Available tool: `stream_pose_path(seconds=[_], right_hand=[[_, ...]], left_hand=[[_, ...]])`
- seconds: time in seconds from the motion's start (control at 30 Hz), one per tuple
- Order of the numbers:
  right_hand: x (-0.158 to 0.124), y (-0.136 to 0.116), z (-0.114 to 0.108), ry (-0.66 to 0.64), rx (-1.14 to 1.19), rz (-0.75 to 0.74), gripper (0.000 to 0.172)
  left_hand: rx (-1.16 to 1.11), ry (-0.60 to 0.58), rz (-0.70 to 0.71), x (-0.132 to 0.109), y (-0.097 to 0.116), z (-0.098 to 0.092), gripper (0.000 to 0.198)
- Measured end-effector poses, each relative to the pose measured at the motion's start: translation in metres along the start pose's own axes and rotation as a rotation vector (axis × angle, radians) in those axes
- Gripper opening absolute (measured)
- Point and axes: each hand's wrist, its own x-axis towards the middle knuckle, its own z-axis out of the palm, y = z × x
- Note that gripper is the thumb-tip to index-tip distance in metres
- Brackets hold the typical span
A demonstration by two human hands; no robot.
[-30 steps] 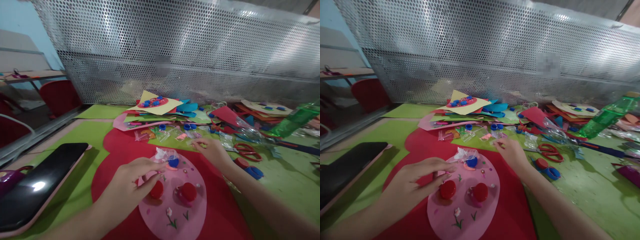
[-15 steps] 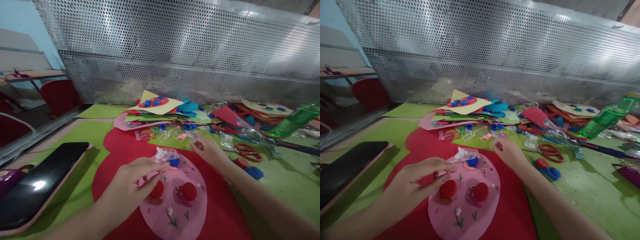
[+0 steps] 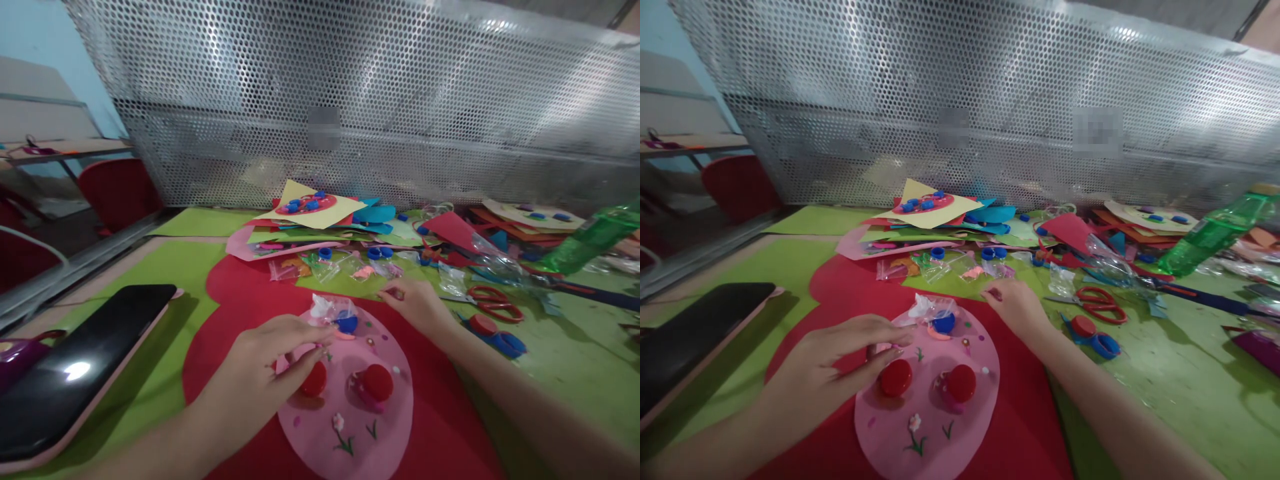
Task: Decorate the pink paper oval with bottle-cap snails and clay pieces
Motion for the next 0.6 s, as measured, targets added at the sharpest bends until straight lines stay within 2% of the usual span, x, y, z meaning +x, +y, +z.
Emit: stream_pose_path(seconds=[0.17,0.4,0.6], right_hand=[[0.0005,-0.0017,-0.0003,-0.001,-0.028,0.014,0.015],[-0.0001,-0.0004,0.0013,-0.032,-0.002,-0.004,0.006],[-0.0011,-0.0014,-0.0005,0.019,-0.049,0.025,0.011]], left_hand=[[0.008,-0.016,-0.005,-0.0008,-0.0011,-0.0011,0.023],[0.01,-0.001,-0.026,-0.0004,0.0013,-0.0016,0.022],[0.011,0.049,0.019,0.0005,0.0001,-0.0012,0.021]])
